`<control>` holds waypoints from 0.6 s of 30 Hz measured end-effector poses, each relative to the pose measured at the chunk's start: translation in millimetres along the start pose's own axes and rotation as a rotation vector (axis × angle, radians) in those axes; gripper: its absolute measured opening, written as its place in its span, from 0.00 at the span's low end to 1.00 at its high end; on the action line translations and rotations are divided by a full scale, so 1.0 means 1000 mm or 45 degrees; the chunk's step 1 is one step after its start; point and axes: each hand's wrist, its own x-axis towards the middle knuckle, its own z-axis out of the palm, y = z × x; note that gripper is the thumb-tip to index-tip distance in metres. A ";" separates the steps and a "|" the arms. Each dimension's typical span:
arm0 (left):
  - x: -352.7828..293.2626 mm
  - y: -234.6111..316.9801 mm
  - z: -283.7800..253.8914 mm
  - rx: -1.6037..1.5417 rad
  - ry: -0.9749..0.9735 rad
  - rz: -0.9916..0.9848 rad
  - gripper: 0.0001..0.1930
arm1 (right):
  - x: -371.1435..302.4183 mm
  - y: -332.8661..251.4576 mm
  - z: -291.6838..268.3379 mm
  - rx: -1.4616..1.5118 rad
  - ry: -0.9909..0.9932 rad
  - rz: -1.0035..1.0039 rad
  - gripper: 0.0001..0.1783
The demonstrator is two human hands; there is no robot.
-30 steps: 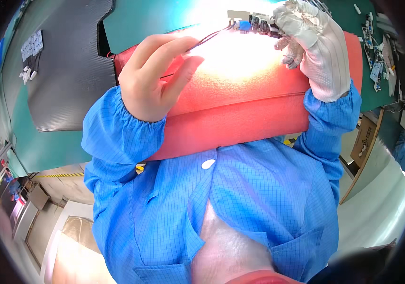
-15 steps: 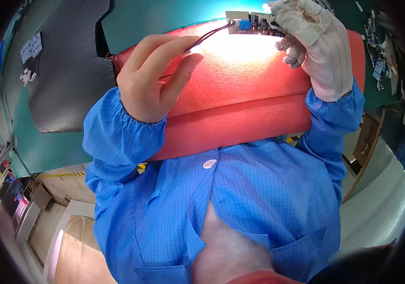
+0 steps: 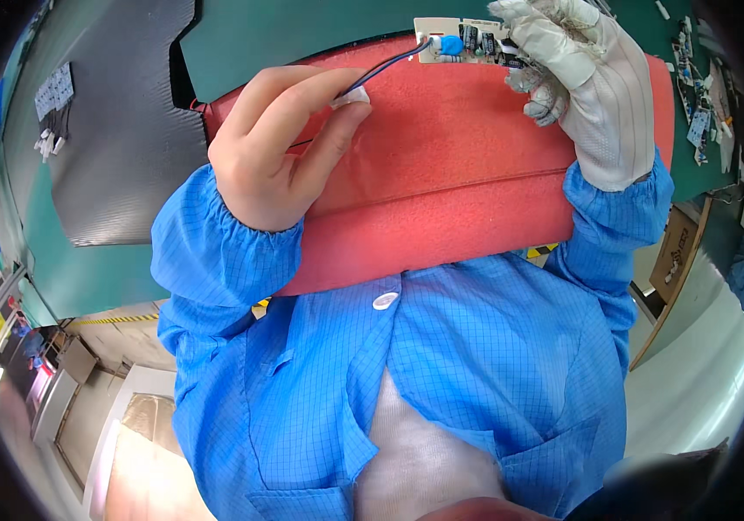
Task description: Assembling electronic components and circuit boards at a factory workstation.
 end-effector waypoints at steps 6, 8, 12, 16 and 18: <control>0.002 0.003 -0.001 0.038 -0.018 0.005 0.13 | -0.003 0.002 0.001 0.004 0.098 -0.085 0.11; 0.002 0.005 -0.001 0.049 -0.026 -0.035 0.13 | -0.005 0.003 -0.001 -0.082 0.095 -0.148 0.13; -0.001 0.002 0.001 0.030 0.046 -0.022 0.12 | -0.006 -0.001 0.000 -0.135 0.125 -0.110 0.14; -0.006 -0.001 0.008 -0.119 0.077 -0.127 0.11 | -0.006 -0.002 -0.002 -0.129 0.104 -0.110 0.14; -0.006 0.000 0.009 -0.065 0.090 -0.111 0.11 | -0.006 -0.002 -0.001 -0.148 0.113 -0.052 0.13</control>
